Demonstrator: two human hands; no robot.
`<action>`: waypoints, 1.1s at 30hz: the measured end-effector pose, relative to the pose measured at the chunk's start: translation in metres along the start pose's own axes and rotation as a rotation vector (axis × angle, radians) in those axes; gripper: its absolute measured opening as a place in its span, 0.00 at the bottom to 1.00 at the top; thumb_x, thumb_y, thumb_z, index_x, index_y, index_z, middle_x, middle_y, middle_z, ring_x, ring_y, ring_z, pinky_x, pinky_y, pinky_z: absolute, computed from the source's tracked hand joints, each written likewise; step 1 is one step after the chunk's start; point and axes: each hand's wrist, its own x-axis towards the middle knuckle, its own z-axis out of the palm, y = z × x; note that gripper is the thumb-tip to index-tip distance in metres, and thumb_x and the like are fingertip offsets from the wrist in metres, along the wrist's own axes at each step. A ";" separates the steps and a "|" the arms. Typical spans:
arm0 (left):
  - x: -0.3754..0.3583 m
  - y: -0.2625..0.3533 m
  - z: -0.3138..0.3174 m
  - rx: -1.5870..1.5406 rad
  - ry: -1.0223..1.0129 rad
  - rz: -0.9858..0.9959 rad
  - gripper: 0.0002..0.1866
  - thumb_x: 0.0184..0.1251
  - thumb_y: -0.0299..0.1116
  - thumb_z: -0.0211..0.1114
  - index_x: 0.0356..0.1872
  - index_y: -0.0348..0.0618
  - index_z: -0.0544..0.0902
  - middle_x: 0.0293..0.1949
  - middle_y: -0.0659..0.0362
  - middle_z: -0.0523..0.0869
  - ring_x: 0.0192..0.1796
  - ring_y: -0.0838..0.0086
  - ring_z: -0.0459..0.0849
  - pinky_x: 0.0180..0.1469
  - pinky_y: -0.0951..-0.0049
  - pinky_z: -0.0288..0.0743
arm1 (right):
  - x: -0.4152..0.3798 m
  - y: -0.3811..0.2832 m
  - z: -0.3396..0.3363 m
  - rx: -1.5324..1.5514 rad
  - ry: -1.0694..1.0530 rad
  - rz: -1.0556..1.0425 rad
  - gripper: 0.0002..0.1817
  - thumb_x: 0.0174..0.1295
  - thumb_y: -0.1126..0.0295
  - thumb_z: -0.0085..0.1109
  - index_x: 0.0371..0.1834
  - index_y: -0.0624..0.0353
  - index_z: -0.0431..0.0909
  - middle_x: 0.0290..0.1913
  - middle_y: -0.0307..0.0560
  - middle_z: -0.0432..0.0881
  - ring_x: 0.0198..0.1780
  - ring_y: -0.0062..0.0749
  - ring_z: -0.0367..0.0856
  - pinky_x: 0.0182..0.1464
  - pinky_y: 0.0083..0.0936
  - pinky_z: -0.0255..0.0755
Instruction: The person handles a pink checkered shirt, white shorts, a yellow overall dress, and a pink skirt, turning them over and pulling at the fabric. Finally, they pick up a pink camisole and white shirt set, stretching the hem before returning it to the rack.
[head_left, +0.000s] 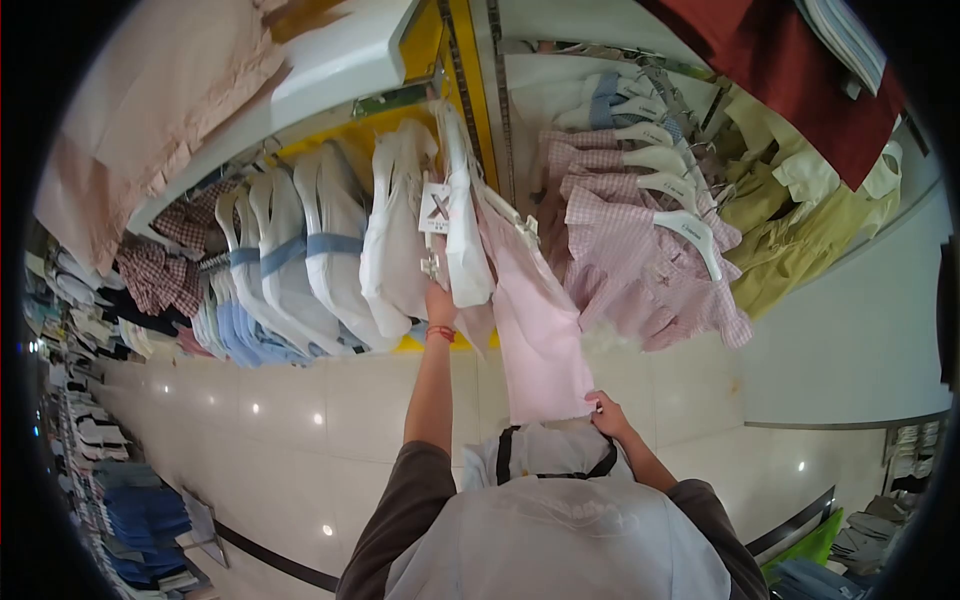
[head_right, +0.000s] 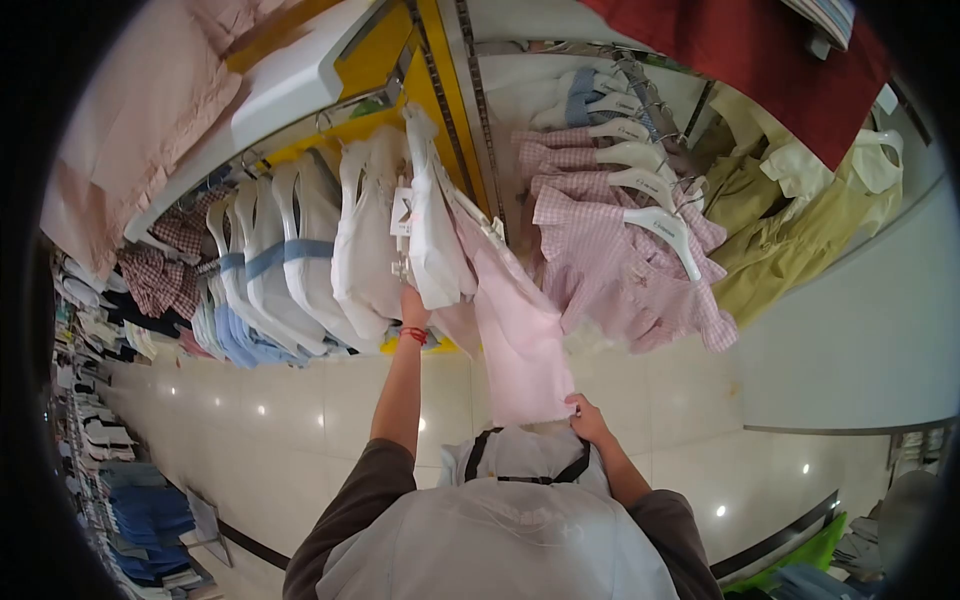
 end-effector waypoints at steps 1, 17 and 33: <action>-0.002 0.000 0.003 -0.037 0.033 0.111 0.22 0.51 0.33 0.63 0.49 0.38 0.72 0.43 0.46 0.79 0.46 0.53 0.77 0.46 0.64 0.72 | 0.001 0.000 -0.001 -0.006 -0.020 0.032 0.19 0.49 0.77 0.51 0.47 0.51 0.69 0.34 0.51 0.78 0.36 0.37 0.79 0.39 0.29 0.73; -0.161 0.067 0.022 -0.082 -0.215 0.068 0.13 0.55 0.32 0.56 0.39 0.33 0.76 0.28 0.46 0.81 0.32 0.57 0.81 0.34 0.65 0.73 | 0.044 -0.106 0.048 -0.124 0.085 -0.474 0.43 0.44 0.63 0.67 0.62 0.62 0.51 0.56 0.60 0.63 0.51 0.40 0.70 0.50 0.29 0.68; -0.223 -0.034 0.012 -0.712 -0.375 -0.436 0.38 0.60 0.41 0.59 0.65 0.41 0.49 0.65 0.47 0.54 0.67 0.60 0.53 0.65 0.63 0.52 | 0.036 -0.138 0.029 1.330 -0.769 0.597 0.24 0.62 0.57 0.45 0.57 0.61 0.66 0.53 0.48 0.75 0.52 0.38 0.75 0.57 0.37 0.66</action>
